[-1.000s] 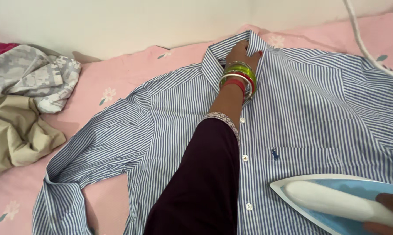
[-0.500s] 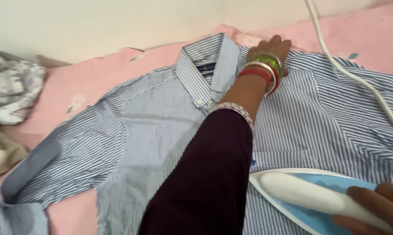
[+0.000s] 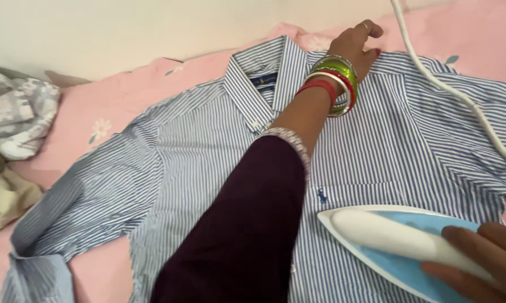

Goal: The person irons a blue and white striped shirt laid out on a bed. They use a blue and white electric iron, moving it across the collar, sleeves, and body of the shirt while holding the fabric flat with their left hand.

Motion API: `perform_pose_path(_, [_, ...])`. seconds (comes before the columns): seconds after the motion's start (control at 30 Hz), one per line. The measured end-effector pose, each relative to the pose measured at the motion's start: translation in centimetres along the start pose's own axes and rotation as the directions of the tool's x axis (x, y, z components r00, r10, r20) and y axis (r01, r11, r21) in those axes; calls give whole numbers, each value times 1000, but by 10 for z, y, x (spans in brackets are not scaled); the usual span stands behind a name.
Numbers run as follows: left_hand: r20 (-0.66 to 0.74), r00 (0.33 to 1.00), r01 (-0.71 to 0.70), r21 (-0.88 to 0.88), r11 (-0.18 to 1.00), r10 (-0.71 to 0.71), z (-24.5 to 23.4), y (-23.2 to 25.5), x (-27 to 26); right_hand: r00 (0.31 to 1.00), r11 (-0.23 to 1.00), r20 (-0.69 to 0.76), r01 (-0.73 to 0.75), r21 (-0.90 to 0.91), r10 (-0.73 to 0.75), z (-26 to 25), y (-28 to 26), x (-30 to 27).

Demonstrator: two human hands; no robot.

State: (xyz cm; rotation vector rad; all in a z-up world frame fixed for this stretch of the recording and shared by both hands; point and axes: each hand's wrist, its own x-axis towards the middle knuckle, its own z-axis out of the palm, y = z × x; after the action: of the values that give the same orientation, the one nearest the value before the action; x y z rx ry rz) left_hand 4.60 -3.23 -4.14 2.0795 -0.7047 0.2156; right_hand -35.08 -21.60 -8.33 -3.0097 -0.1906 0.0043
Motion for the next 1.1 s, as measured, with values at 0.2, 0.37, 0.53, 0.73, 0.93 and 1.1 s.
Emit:
perform_pose_path(0.2, [-69,998,11,-60,998,-15,-97,19,-77,928,926,-46,364,-96,-369,-54,-29,45])
perform_pose_path(0.37, [-102,978,204,251,946,-184,-142,67,-195,950,891,24,-283,-354,311,-122,-115,90])
perform_pose_path(0.53, [70,949,222,543,810,-307,-141,104,-270,885,828,87,-389,-405,458,-178,-162,123])
perform_pose_path(0.73, [87,961,158,610,776,-264,-121,86,-313,870,821,18,-458,-340,493,-175,-164,158])
perform_pose_path(0.93, [79,973,121,630,767,-218,-114,72,-320,885,829,-114,-462,-315,451,-171,-138,206])
perform_pose_path(1.1, [106,961,139,608,782,-254,-117,77,-319,878,829,-98,-476,-293,469,-170,-119,239])
